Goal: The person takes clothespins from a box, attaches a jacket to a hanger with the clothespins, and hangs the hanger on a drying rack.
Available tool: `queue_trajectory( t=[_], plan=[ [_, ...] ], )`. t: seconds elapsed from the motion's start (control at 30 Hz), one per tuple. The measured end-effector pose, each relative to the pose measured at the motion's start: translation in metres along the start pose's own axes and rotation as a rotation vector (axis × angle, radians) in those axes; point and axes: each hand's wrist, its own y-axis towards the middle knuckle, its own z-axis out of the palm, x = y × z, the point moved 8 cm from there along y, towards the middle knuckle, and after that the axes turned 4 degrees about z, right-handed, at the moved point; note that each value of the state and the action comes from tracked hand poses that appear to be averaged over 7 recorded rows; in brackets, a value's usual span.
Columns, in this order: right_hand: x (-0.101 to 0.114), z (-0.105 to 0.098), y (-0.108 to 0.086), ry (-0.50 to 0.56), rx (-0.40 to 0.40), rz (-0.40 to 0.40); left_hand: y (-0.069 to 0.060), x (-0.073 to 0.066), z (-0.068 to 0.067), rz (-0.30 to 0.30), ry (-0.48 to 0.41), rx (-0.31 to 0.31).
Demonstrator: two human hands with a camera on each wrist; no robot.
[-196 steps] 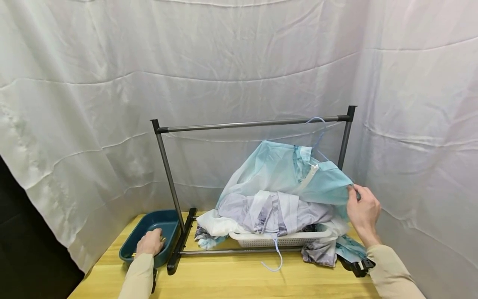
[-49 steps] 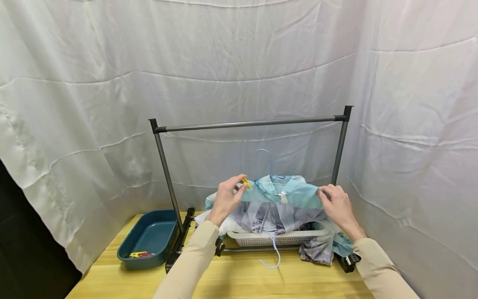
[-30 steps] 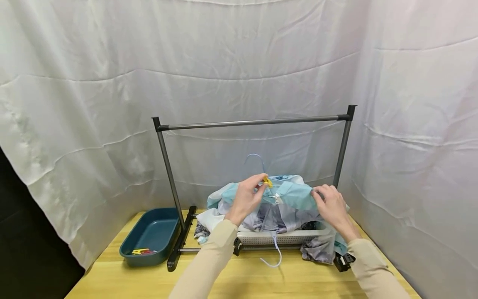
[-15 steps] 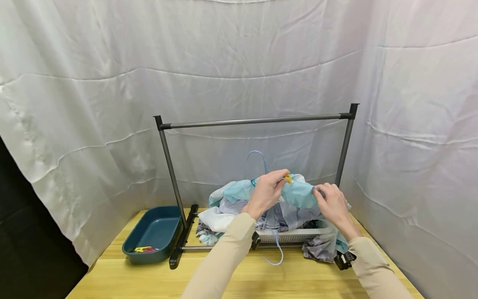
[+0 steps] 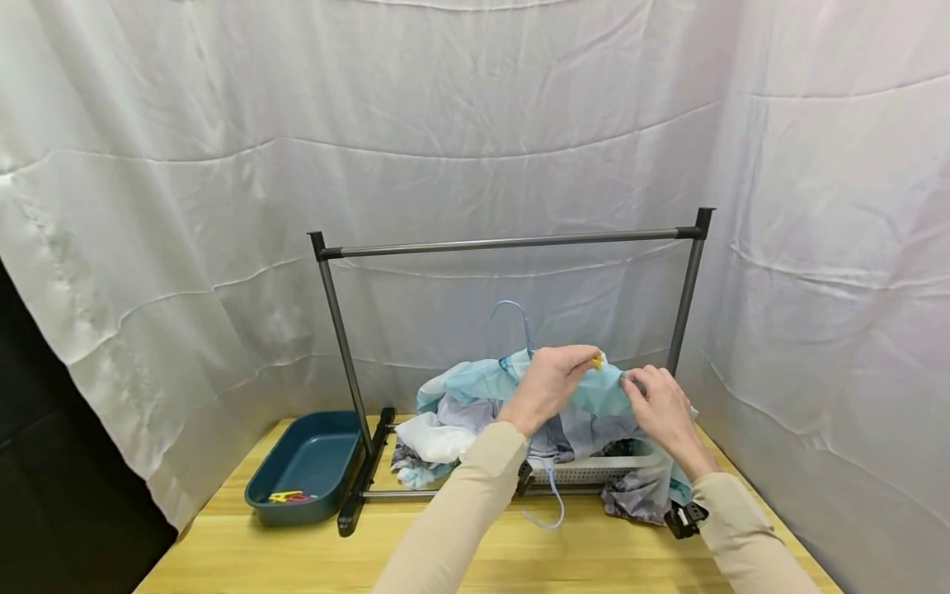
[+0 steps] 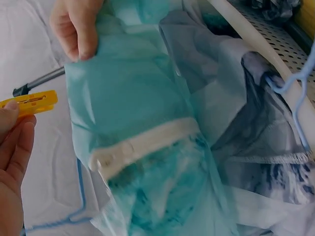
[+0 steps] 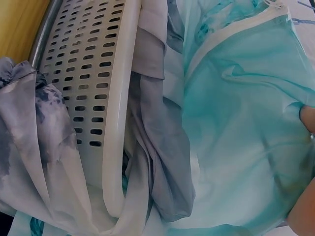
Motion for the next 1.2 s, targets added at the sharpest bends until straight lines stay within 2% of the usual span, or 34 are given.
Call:
queue_trajectory(
  t=[0.07, 0.23, 0.33, 0.63, 0.9, 1.07, 1.2],
  plan=[
    [0.001, 0.000, 0.000, 0.003, 0.000, -0.005, 0.004, -0.005, 0.005, 0.019, 0.024, 0.030],
    [0.003, 0.001, 0.000, 0.006, 0.005, -0.011, 0.008, -0.010, 0.018, 0.044, 0.212, 0.128],
    [0.003, 0.001, 0.000, 0.008, 0.007, -0.012, 0.007, -0.008, 0.022, 0.047, 0.298, 0.148],
    [0.005, 0.003, -0.001, 0.013, 0.041, -0.004, 0.001, 0.001, 0.023, 0.059, 0.336, 0.125],
    [0.006, 0.003, -0.001, 0.027, 0.046, 0.002, 0.002, 0.008, 0.030, -0.005, 0.335, 0.198],
    [0.006, 0.004, -0.002, 0.034, 0.050, 0.006, 0.004, 0.009, 0.036, -0.015, 0.427, 0.256],
    [0.005, 0.004, -0.002, 0.039, 0.068, 0.012, 0.004, 0.009, 0.037, -0.016, 0.508, 0.274]
  ],
)
